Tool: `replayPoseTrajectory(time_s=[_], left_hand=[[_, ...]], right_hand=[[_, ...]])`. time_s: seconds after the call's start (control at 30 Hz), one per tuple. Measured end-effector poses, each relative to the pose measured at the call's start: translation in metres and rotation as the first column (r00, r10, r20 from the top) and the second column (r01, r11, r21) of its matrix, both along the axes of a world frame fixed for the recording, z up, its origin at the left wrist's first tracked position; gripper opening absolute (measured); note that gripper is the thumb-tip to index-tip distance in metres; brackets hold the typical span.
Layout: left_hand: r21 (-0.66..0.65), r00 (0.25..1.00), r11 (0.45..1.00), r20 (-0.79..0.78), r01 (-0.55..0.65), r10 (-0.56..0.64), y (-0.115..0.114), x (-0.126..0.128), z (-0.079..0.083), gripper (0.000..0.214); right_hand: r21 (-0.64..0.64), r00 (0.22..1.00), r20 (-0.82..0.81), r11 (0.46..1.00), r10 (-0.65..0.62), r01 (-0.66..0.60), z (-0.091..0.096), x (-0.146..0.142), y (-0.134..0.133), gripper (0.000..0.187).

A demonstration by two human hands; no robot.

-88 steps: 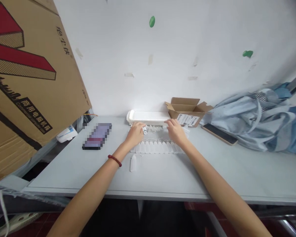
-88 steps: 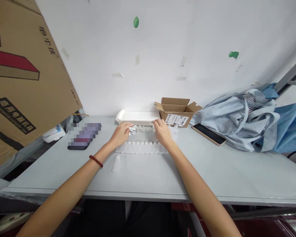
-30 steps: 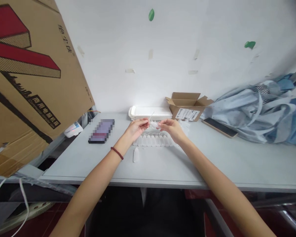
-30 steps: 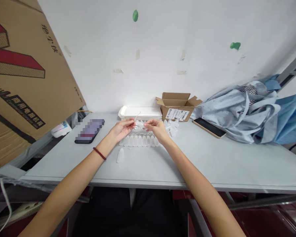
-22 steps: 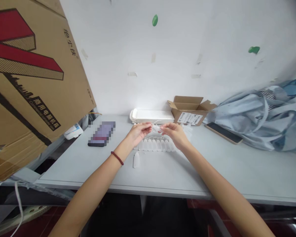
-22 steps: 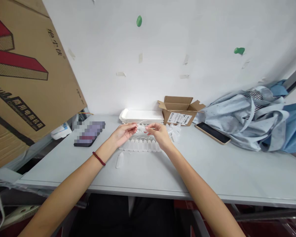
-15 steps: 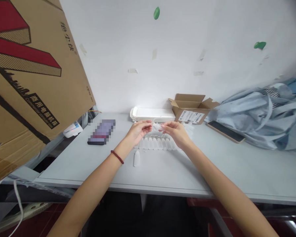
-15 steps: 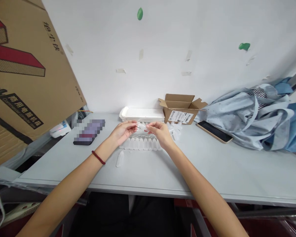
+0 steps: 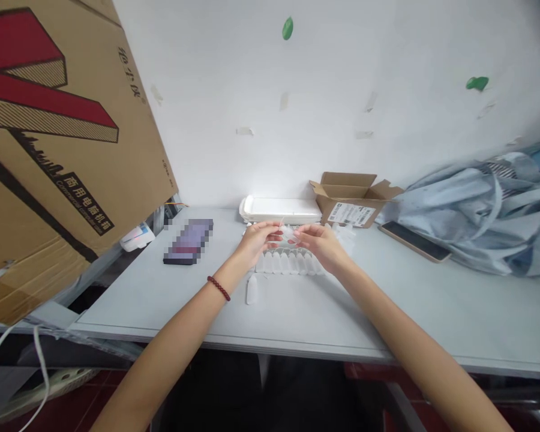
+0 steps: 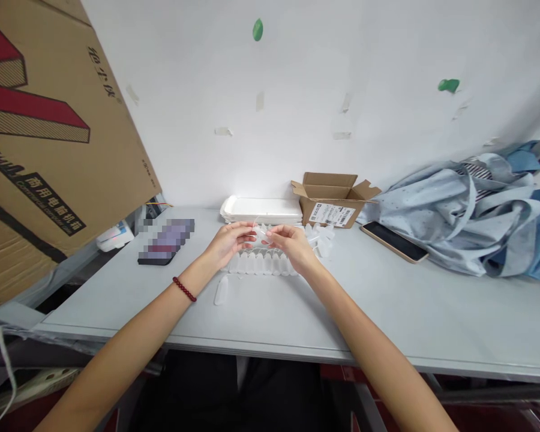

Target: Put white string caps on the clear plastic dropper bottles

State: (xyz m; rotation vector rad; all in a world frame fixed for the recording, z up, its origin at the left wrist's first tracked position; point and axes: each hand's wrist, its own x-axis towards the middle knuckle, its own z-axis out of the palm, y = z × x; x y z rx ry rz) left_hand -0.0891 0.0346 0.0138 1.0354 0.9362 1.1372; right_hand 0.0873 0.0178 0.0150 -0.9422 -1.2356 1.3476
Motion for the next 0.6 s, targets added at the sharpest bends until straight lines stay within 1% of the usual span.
replayPoseTrajectory(time_s=[0.1, 0.23, 0.43, 0.6], left_hand=[[0.035, 0.999, 0.999, -0.048, -0.008, 0.009, -0.0022, 0.0015, 0.002, 0.018], [0.077, 0.998, 0.997, -0.063, 0.015, -0.01, -0.0046, 0.0032, 0.0035, 0.02], [0.144, 0.995, 0.989, -0.087, -0.043, 0.056, -0.0062, 0.0052, 0.005, 0.026], [0.198, 0.996, 0.98, -0.093, 0.008, 0.011, -0.0048, 0.0032, 0.0033, 0.03]], right_hand=[[-0.007, 0.999, 0.001, 0.999, 0.052, -0.052, -0.0004, -0.0005, -0.0002, 0.026], [-0.021, 0.994, -0.004, 0.993, 0.113, -0.113, -0.0026, -0.0017, 0.0, 0.029], [0.008, 0.998, -0.008, 0.998, 0.056, -0.056, -0.0043, -0.0042, 0.0001, 0.033], [0.04, 1.0, 0.002, 0.999, 0.027, -0.027, -0.0055, -0.0042, 0.0002, 0.028]])
